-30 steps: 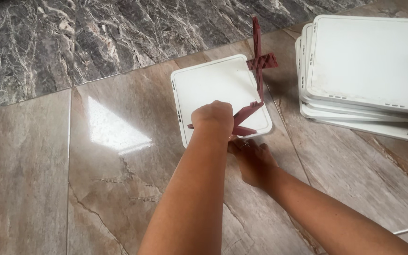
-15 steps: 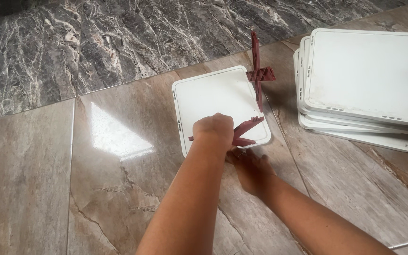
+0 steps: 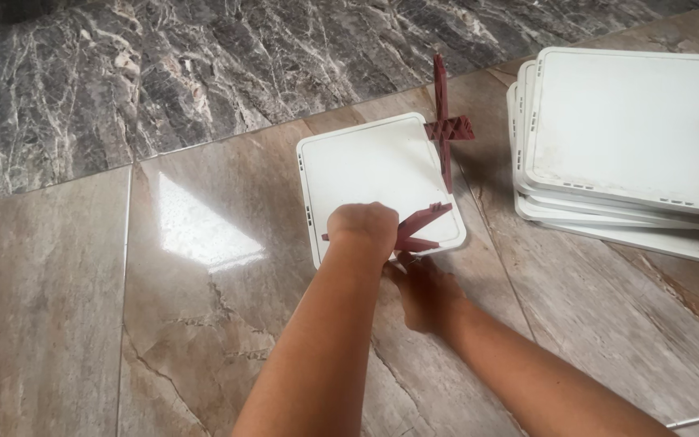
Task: The person assembles red cross-shaped plastic pieces onto white square trays by hand, then wipes one tray with a blue cloth. The person repeats the assembly and wiping steps on multiple trays.
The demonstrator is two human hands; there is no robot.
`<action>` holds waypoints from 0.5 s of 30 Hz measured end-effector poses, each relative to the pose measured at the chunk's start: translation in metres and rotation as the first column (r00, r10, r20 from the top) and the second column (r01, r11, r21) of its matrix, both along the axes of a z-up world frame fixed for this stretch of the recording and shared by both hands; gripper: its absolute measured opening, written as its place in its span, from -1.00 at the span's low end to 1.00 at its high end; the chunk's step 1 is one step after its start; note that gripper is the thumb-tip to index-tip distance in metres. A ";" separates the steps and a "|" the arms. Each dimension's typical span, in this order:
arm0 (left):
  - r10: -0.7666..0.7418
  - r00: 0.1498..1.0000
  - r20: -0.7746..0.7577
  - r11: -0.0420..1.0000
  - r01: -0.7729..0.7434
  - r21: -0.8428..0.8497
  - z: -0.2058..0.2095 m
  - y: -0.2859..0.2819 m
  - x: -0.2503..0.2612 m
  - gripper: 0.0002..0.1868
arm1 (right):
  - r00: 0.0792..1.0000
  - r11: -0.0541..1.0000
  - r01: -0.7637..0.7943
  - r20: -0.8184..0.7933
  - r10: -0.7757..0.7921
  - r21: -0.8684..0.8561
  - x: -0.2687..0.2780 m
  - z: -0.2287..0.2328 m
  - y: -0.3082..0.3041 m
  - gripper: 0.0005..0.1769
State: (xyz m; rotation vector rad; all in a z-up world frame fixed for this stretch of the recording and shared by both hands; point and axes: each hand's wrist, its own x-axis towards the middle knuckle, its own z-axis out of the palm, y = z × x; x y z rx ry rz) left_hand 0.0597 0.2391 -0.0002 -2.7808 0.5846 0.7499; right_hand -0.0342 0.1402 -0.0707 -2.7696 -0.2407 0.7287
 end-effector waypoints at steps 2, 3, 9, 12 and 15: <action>0.007 1.000 -0.023 1.000 -0.007 0.004 0.003 0.000 -0.002 -0.81 | 1.000 0.999 -0.009 -0.027 0.008 -0.031 -0.001 -0.003 -0.001 -0.13; 0.016 0.999 -0.032 1.000 -0.016 0.001 0.007 0.001 -0.002 -0.81 | 0.999 0.998 -0.018 -0.034 0.016 -0.061 0.001 -0.005 0.000 -0.14; 0.063 0.982 0.181 0.955 -0.006 -0.298 0.057 -0.022 0.031 -0.78 | 0.989 0.984 -0.071 -0.142 0.048 -0.161 0.009 -0.020 -0.002 -0.43; 0.080 0.978 0.194 0.966 -0.028 -0.257 0.082 -0.044 0.032 -0.74 | 0.980 0.981 -0.088 -0.192 0.055 -0.170 0.016 -0.014 -0.003 -0.37; 0.091 0.982 0.167 0.978 -0.056 -0.201 0.087 -0.045 0.032 -0.69 | 0.981 0.993 -0.053 -0.191 0.032 -0.109 0.015 -0.016 -0.013 -0.13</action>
